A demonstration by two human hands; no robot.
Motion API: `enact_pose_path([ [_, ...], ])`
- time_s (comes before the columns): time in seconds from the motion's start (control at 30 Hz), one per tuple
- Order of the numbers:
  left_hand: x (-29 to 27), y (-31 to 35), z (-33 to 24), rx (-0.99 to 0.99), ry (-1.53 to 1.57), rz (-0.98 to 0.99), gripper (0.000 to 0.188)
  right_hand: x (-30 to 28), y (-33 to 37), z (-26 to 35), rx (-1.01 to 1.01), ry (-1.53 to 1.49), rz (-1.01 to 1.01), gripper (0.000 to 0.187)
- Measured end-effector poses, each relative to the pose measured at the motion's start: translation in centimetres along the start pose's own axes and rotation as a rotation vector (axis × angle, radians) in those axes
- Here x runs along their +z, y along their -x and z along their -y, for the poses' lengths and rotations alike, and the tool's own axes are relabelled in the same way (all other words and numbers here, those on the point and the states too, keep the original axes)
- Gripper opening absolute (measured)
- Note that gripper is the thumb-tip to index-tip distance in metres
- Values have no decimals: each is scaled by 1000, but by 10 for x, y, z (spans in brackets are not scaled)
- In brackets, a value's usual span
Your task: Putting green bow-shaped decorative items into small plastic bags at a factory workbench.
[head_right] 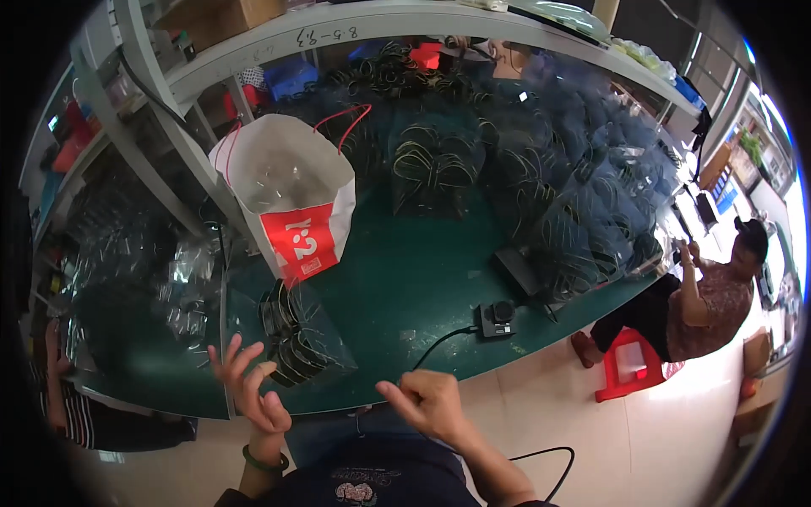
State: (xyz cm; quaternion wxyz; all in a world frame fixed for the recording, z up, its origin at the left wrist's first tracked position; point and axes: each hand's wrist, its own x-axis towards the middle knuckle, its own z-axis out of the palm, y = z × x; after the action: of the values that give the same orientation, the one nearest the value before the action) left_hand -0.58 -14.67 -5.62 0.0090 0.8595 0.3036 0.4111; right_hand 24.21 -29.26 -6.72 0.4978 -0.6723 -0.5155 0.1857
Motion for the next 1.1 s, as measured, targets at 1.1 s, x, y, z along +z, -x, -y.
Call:
enact_pose_path([
  [1.1,122,30,-58,-1077,1623,837,44,-4,43,-20,453,-151,32,46],
])
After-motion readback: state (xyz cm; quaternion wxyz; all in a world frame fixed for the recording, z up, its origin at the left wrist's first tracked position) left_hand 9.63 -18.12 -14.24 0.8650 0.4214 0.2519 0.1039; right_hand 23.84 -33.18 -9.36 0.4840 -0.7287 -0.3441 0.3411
